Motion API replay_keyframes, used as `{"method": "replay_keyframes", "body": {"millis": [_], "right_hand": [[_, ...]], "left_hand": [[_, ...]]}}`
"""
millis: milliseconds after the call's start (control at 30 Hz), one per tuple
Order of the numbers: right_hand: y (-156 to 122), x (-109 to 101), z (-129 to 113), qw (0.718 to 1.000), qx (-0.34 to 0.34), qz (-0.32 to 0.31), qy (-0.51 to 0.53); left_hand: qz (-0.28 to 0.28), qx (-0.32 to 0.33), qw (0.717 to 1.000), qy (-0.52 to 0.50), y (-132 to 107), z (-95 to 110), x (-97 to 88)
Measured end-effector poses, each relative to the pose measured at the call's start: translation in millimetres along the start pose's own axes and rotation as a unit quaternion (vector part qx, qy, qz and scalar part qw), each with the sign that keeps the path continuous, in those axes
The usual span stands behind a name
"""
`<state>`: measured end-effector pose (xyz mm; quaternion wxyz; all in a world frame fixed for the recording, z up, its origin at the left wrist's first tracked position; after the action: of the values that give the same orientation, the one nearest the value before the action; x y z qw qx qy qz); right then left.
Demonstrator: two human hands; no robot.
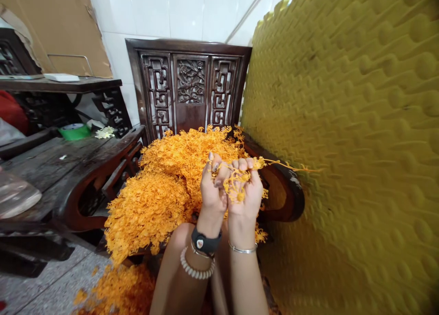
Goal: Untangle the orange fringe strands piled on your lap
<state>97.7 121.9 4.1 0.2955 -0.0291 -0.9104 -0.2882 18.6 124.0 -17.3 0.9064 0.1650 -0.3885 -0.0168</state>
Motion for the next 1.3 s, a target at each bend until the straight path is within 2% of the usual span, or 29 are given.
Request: {"method": "replay_keyframes", "body": {"millis": [100, 167, 267, 367, 433, 467, 533, 600, 633, 667, 700, 733, 767, 800, 833, 867, 933, 967, 1033, 1133, 1200, 1300], "right_hand": [[1.6, -12.4, 7.8, 0.991, 0.042, 0.050, 0.116], [2.0, -16.1, 10.4, 0.987, 0.067, 0.059, 0.134], [-0.9, -17.7, 8.4, 0.976, 0.097, 0.069, 0.183], [-7.2, -10.6, -5.9, 0.968, 0.085, 0.064, 0.229], [-12.0, -4.0, -19.8, 0.973, 0.049, 0.057, 0.219], [-14.4, -0.9, -25.8, 0.977, 0.029, 0.055, 0.205], [-18.0, 2.8, -32.3, 0.984, 0.012, 0.058, 0.169], [-19.7, -5.7, -42.9, 0.989, -0.023, 0.089, 0.120], [-21.5, -17.1, -55.9, 0.985, -0.071, 0.122, 0.102], [-24.7, -30.2, -72.2, 0.975, -0.128, 0.155, 0.089], [-30.7, -45.3, -91.7, 0.957, -0.198, 0.192, 0.085], [-36.5, -58.8, -108.6, 0.939, -0.253, 0.215, 0.093], [-29.5, -59.8, -112.1, 0.956, -0.217, 0.180, 0.078], [-28.1, -64.2, -120.1, 0.960, -0.215, 0.170, 0.061], [-33.5, -71.9, -134.5, 0.946, -0.261, 0.190, 0.039], [-35.3, -72.6, -142.4, 0.941, -0.280, 0.190, 0.008], [-29.6, -63.2, -136.6, 0.955, -0.243, 0.163, -0.040], [-24.2, -55.0, -124.3, 0.969, -0.195, 0.140, -0.061], [-16.9, -38.7, -92.8, 0.987, -0.093, 0.097, -0.092], [-13.2, -16.1, -54.9, 0.992, -0.003, 0.030, -0.122], [-12.1, -2.6, -38.2, 0.990, 0.027, -0.022, -0.134], [-11.8, 11.6, -18.3, 0.984, 0.071, -0.086, -0.141]], "left_hand": [[0.022, -0.020, 0.999, -0.016, 0.4, -7.9, -0.8], [0.049, -0.028, 0.998, -0.026, -1.3, -10.8, -1.5], [0.138, -0.033, 0.988, -0.055, -11.0, -11.9, -10.4], [0.234, -0.027, 0.969, -0.075, -28.8, -10.3, -20.3], [0.267, -0.001, 0.962, -0.057, -39.5, -3.9, -21.0], [0.272, 0.012, 0.961, -0.042, -43.1, -0.5, -19.1], [0.238, -0.006, 0.971, -0.022, -42.7, -1.5, -10.2], [0.215, -0.009, 0.976, -0.029, -37.6, 2.8, -12.0], [0.225, 0.021, 0.973, -0.037, -34.5, 13.1, -22.5], [0.256, 0.074, 0.963, -0.047, -32.9, 29.5, -40.5], [0.292, 0.150, 0.943, -0.055, -33.7, 51.2, -62.5], [0.314, 0.196, 0.927, -0.059, -32.5, 68.2, -83.3], [0.323, 0.217, 0.919, -0.064, -29.0, 80.8, -101.9], [0.341, 0.245, 0.905, -0.060, -28.7, 93.8, -119.5], [0.362, 0.279, 0.888, -0.048, -31.4, 106.1, -133.0], [0.332, 0.282, 0.900, -0.036, -25.7, 112.3, -134.0], [0.243, 0.257, 0.935, -0.020, -13.8, 110.7, -115.4], [0.195, 0.232, 0.953, -0.003, -9.3, 103.9, -98.0], [0.127, 0.193, 0.971, 0.059, -7.1, 87.6, -61.5], [0.093, 0.171, 0.959, 0.206, -10.9, 68.9, -25.1], [0.058, 0.157, 0.938, 0.302, -11.4, 58.3, -11.6], [-0.036, 0.134, 0.908, 0.396, -9.6, 40.8, 1.3]]}}
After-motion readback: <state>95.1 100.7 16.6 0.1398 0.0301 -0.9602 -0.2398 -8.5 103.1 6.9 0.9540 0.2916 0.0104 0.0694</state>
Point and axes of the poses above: each hand's wrist, its own y-axis towards the middle knuckle, its own x-axis out of the palm, z = x × y, the point moved 10 cm from there along y, towards the middle knuckle, and after that the axes turned 9 degrees about y, right-handed, at the moved point
